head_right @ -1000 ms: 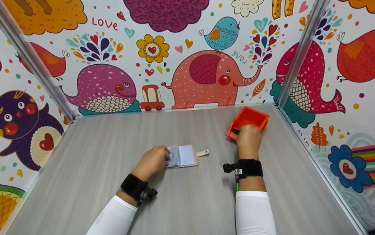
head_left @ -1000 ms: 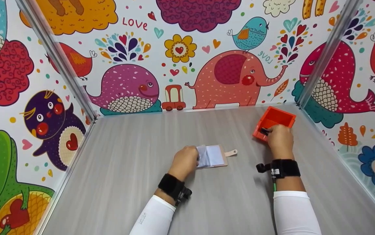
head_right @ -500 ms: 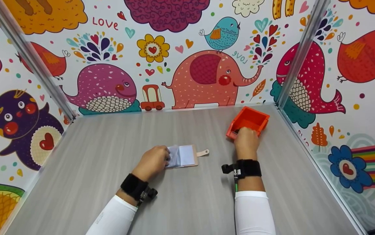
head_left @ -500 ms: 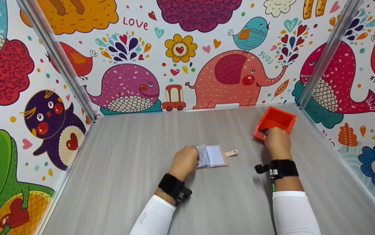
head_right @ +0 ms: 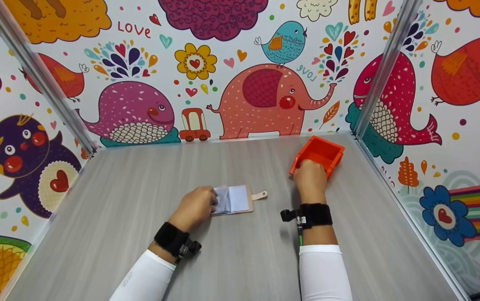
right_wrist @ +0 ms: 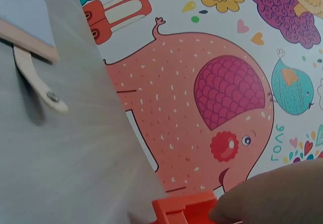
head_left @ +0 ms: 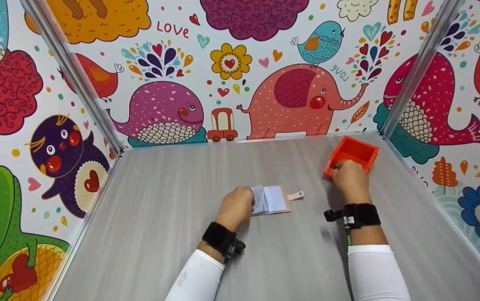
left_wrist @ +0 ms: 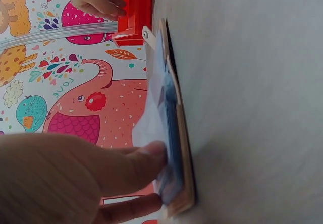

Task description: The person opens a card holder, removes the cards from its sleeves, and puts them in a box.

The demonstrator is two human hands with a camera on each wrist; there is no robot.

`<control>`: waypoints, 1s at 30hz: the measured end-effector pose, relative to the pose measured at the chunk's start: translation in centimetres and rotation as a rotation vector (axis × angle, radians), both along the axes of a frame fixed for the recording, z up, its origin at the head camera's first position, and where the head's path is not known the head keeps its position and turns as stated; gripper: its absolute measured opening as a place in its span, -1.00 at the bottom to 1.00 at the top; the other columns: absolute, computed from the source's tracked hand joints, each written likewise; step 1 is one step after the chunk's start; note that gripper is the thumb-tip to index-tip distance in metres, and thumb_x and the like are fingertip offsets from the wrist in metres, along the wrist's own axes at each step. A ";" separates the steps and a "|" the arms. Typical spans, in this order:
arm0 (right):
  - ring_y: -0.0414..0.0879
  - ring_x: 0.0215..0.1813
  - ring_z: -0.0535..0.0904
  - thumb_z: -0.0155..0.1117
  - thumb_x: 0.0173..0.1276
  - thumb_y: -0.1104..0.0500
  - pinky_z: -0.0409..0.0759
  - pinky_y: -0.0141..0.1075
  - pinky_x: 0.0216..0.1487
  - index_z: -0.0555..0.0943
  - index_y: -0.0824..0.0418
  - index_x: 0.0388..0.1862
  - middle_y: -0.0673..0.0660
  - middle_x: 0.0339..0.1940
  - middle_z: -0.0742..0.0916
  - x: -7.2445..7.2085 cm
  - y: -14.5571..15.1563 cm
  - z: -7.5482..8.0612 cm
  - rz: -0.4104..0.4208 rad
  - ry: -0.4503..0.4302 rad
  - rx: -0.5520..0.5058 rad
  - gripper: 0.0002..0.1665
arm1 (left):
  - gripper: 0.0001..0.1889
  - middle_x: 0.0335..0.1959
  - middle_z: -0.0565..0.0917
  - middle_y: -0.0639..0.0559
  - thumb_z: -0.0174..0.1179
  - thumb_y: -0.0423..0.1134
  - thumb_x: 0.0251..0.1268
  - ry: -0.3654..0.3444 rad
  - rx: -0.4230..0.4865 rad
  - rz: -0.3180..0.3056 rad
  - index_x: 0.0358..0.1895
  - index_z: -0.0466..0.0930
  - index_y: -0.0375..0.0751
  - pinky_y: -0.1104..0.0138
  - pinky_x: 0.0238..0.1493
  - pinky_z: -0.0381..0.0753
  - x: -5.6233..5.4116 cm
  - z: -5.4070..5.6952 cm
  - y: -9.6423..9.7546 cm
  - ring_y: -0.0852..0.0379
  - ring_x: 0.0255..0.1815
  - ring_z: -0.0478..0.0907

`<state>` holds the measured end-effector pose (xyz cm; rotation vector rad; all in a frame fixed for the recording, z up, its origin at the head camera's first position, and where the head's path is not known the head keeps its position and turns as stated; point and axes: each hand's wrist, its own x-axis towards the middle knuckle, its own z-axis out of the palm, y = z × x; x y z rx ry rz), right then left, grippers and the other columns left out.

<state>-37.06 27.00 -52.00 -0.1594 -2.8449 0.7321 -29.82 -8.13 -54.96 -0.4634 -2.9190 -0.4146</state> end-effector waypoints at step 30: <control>0.12 0.14 0.80 0.35 0.58 0.20 0.81 0.10 0.29 0.84 0.28 0.21 0.25 0.14 0.90 1.4 -10.9 -1.6 0.550 -0.208 -0.094 -0.66 | -0.92 -0.28 0.82 -0.06 0.53 -0.38 0.23 -0.006 0.016 -0.015 -0.37 0.82 -0.15 0.08 -0.14 0.78 0.1 -0.2 -0.2 -0.06 -0.17 0.74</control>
